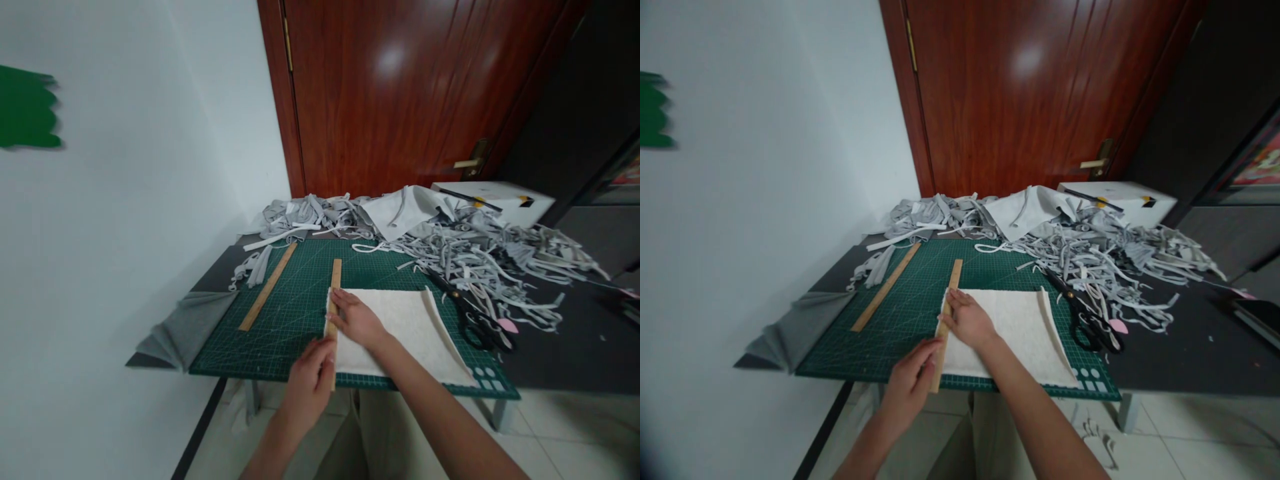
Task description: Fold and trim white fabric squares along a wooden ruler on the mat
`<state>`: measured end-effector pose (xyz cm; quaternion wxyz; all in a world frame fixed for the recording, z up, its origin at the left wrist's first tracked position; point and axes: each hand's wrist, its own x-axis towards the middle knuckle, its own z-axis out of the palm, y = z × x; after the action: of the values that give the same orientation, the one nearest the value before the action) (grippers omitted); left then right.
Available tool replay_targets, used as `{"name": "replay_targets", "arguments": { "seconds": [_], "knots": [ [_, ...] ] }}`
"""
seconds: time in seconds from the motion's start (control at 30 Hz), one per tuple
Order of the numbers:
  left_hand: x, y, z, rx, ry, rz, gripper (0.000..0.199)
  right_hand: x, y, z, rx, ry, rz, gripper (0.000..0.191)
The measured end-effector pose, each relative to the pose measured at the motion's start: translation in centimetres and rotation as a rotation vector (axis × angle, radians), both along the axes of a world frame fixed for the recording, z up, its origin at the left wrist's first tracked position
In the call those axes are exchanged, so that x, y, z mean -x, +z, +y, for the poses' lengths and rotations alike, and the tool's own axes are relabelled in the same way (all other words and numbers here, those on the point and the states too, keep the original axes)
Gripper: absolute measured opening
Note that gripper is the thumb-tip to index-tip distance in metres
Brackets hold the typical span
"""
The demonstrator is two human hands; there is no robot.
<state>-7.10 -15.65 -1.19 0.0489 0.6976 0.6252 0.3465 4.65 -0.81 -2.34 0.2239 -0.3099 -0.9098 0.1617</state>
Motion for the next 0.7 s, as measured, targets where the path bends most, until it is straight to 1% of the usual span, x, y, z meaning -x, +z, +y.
{"name": "replay_targets", "arguments": {
  "seconds": [0.07, 0.1, 0.17, 0.23, 0.3, 0.4, 0.53, 0.6, 0.63, 0.7],
  "knots": [
    [1.7, 0.6, 0.5, 0.044, 0.025, -0.108, 0.037, 0.0, 0.0, -0.1, 0.003, -0.001, 0.002, 0.061],
    [2.5, 0.8, 0.9, 0.070, 0.021, -0.109, 0.038, 0.1, 0.0, -0.1, 0.003, -0.004, 0.002, 0.060],
    [3.5, 1.1, 2.0, 0.136, -0.033, -0.021, 0.041, 0.1, -0.1, -0.1, 0.002, -0.010, -0.002, 0.057],
    [3.8, 0.9, 3.2, 0.217, -0.107, 0.118, 0.046, 0.2, -0.3, -0.1, -0.007, -0.011, -0.009, 0.054],
    [3.6, 0.5, 4.1, 0.289, -0.159, 0.238, 0.050, 0.2, -0.5, -0.1, -0.021, -0.011, -0.008, 0.053],
    [3.0, 0.2, 5.2, 0.337, -0.181, 0.338, 0.054, 0.2, -0.7, 0.0, -0.034, -0.017, -0.001, 0.050],
    [2.1, 0.6, 6.7, 0.313, -0.169, 0.390, 0.061, 0.3, -0.5, 0.2, -0.024, 0.019, 0.025, 0.050],
    [1.4, 0.6, 7.5, 0.284, -0.171, 0.412, 0.068, 0.4, -0.2, 0.4, -0.016, 0.024, 0.038, 0.051],
    [1.0, 0.4, 7.9, 0.273, -0.168, 0.430, 0.071, 0.4, 0.0, 0.4, -0.015, 0.007, 0.044, 0.051],
    [0.4, 0.0, 8.4, 0.261, -0.138, 0.475, 0.071, -0.1, 0.3, 0.5, -0.021, -0.076, 0.051, 0.051]
  ]
}}
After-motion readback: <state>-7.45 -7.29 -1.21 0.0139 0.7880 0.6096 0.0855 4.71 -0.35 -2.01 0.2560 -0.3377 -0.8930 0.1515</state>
